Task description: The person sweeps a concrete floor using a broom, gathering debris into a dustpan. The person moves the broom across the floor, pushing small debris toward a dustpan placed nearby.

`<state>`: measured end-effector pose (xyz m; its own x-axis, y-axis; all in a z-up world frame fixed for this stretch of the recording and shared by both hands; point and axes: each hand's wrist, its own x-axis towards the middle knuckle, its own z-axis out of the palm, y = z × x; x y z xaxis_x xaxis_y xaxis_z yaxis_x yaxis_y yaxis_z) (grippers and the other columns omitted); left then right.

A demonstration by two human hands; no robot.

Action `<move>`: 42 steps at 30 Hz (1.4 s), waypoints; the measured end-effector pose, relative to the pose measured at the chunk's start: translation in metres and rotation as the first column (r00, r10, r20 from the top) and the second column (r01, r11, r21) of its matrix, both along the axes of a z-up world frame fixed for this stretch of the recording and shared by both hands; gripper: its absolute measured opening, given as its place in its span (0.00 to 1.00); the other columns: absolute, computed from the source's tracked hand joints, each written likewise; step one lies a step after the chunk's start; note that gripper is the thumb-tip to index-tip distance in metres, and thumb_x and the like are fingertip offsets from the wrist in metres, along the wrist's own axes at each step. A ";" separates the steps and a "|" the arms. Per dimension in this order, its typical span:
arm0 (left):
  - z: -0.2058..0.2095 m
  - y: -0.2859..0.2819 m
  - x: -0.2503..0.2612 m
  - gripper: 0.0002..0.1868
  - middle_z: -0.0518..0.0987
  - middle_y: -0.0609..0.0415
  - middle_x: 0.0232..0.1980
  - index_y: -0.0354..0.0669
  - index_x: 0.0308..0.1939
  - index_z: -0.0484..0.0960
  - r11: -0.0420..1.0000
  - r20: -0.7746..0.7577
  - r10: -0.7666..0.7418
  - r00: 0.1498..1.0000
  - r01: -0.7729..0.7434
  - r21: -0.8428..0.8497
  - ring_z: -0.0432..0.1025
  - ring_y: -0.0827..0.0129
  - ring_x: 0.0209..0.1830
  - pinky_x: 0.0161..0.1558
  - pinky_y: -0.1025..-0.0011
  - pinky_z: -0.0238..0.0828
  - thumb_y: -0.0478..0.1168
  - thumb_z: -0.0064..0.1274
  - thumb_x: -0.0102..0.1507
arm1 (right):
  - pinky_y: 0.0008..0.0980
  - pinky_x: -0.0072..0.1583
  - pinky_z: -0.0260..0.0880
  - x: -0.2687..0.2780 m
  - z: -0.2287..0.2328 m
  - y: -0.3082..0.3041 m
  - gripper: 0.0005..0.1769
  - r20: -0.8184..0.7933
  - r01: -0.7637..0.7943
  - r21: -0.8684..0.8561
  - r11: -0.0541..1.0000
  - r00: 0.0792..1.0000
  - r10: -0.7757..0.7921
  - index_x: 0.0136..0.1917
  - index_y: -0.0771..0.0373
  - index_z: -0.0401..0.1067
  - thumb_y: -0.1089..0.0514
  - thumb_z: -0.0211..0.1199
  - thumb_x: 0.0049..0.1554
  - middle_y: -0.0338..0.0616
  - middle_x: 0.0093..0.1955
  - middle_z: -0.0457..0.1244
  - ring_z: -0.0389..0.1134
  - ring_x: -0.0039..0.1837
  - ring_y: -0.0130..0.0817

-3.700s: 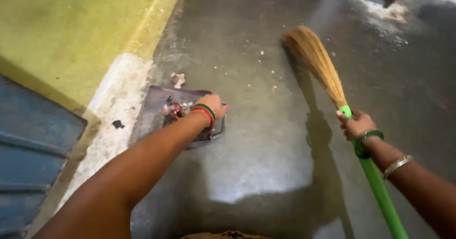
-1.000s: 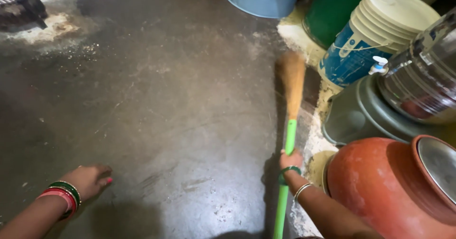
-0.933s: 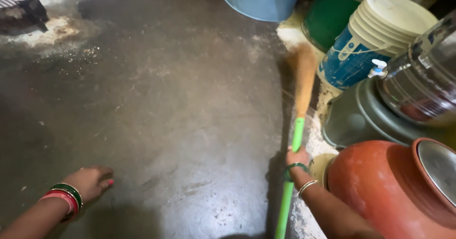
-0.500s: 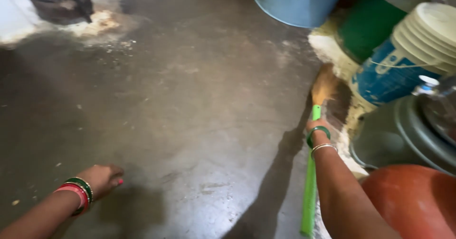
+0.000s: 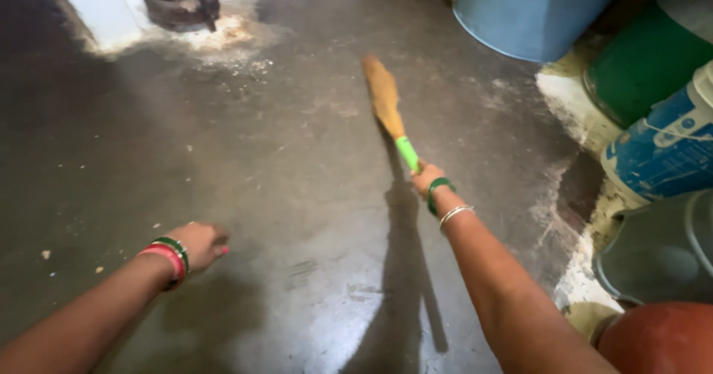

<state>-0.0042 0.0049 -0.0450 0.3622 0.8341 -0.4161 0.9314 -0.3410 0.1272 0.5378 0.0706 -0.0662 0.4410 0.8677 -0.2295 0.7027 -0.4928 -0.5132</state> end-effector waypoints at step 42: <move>-0.016 0.099 0.027 0.26 0.72 0.54 0.66 0.52 0.66 0.71 0.987 0.046 0.036 0.998 -0.043 0.157 0.67 0.56 0.67 0.65 0.60 0.69 0.49 0.53 0.65 | 0.54 0.64 0.65 0.245 0.043 -0.105 0.27 0.275 0.687 0.127 0.716 0.669 -0.691 0.70 0.57 0.71 0.49 0.63 0.59 0.60 0.66 0.65 0.67 0.66 0.58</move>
